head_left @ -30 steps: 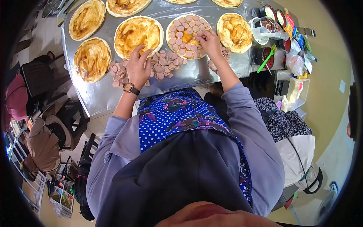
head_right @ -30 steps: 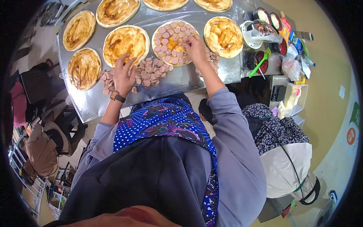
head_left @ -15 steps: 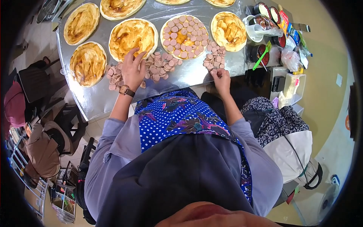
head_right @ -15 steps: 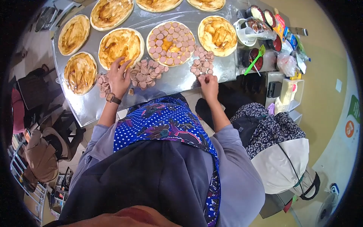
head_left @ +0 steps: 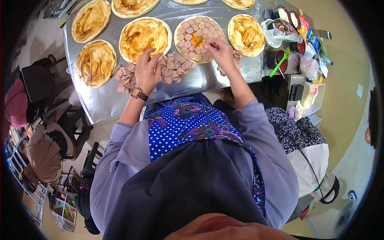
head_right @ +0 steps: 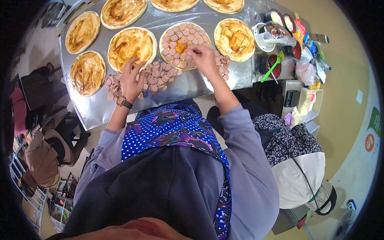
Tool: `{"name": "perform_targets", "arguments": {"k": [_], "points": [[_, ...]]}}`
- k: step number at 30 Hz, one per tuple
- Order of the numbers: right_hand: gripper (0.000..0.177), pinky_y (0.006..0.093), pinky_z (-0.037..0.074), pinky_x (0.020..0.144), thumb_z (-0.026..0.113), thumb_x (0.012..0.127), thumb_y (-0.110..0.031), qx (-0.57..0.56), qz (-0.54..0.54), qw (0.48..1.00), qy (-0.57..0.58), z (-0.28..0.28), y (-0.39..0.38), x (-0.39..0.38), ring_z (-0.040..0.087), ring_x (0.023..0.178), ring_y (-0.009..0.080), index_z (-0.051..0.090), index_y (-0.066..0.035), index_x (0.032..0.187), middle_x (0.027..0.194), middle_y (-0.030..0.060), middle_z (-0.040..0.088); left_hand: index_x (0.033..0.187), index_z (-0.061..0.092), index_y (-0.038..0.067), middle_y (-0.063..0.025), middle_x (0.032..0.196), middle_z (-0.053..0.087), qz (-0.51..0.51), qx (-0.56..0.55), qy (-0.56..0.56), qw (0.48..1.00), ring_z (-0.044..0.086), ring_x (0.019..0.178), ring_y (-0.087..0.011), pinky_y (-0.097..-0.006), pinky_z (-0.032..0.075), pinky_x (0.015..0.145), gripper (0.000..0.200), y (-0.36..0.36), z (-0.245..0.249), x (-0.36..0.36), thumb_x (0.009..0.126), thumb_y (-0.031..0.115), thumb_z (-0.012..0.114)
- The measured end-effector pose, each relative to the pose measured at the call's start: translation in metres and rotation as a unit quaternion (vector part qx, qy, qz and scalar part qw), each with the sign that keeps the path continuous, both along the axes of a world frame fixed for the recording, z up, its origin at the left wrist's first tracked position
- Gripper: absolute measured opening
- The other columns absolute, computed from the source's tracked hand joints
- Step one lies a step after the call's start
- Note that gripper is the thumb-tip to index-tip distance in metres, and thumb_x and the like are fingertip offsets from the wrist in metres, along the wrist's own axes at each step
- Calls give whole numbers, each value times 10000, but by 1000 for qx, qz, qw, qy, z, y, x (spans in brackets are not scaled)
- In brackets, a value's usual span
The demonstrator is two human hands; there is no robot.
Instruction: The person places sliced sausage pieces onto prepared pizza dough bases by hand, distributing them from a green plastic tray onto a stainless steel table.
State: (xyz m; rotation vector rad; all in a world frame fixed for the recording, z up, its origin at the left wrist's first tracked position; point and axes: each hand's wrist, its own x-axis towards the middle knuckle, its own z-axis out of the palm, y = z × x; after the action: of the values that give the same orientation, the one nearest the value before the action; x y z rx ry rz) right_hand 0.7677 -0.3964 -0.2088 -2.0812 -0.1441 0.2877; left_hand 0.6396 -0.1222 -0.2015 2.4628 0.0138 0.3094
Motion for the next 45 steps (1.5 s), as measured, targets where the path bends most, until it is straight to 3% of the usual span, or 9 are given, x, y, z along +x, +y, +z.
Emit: {"name": "perform_targets", "arguments": {"k": [6, 10, 19, 25, 29, 31, 37, 41, 45], "points": [[201, 383, 535, 709, 813, 787, -143, -68, 116, 987, -83, -36, 44, 52, 648, 756, 257, 755, -32, 943, 844, 107, 647, 1174, 693, 148, -87, 1274, 595, 29, 20, -18, 999, 605, 1024, -272, -401, 511, 868, 360, 9, 5, -16, 824, 67, 688], [172, 357, 541, 712, 805, 797, -121, -108, 121, 979, -125, -30, 46, 53, 665, 762, 227, 744, -28, 929, 837, 103, 669, 1180, 696, 150, -70, 1266, 598, 56, 9, -15, 998, 592, 928, -237, -386, 507, 823, 373, 15, 0, -28, 819, 56, 696], [146, 339, 540, 707, 792, 802, -99, -53, 46, 997, 32, -31, 36, 22, 686, 774, 210, 689, -28, 878, 824, 90, 693, 1178, 700, 150, -68, 1262, 600, 53, 13, -6, 998, 588, 894, -238, -383, 504, 798, 368, 15, -1, -31, 821, 63, 702], [129, 391, 524, 706, 779, 817, -181, -148, 27, 973, -173, -27, 18, 15, 667, 779, 272, 707, -88, 870, 901, 65, 654, 1182, 695, 150, -78, 1275, 595, 23, 25, -16, 999, 601, 958, -261, -393, 504, 840, 353, 8, 4, -16, 837, 74, 696], [132, 395, 535, 719, 733, 857, -202, -177, -80, 970, -144, -15, -54, 2, 660, 822, 256, 748, -144, 974, 914, 40, 634, 1187, 689, 147, -90, 1283, 586, 4, 38, -28, 999, 598, 1054, -298, -420, 503, 886, 360, 8, 1, -12, 835, 69, 688], [175, 405, 542, 737, 723, 859, -201, -320, 4, 937, -142, -14, -83, -6, 653, 888, 260, 742, -124, 1015, 922, 44, 608, 1191, 687, 147, -93, 1282, 585, -6, 33, -18, 999, 593, 1074, -304, -425, 503, 895, 368, 8, -1, -9, 832, 68, 685], [203, 435, 546, 772, 726, 846, -184, -411, 65, 885, -209, -25, -86, -7, 628, 969, 283, 739, -100, 1030, 966, 70, 585, 1189, 690, 149, -98, 1279, 590, -30, 27, -14, 999, 592, 1084, -301, -412, 501, 893, 371, -3, 2, 6, 828, 62, 687], [183, 429, 541, 768, 742, 840, -193, -347, 21, 925, -155, -20, -74, -9, 628, 962, 276, 738, -102, 999, 957, 66, 588, 1180, 697, 149, -93, 1278, 596, -33, 28, -14, 999, 594, 1085, -291, -392, 499, 888, 348, -7, 4, 10, 841, 70, 698], [157, 413, 529, 736, 762, 833, -209, -137, 20, 977, -161, -11, -25, -12, 640, 890, 268, 731, -119, 958, 963, 50, 600, 1180, 699, 151, -88, 1278, 595, -41, 25, -7, 999, 594, 1079, -289, -394, 498, 889, 338, -10, 4, 8, 849, 84, 699]]}}
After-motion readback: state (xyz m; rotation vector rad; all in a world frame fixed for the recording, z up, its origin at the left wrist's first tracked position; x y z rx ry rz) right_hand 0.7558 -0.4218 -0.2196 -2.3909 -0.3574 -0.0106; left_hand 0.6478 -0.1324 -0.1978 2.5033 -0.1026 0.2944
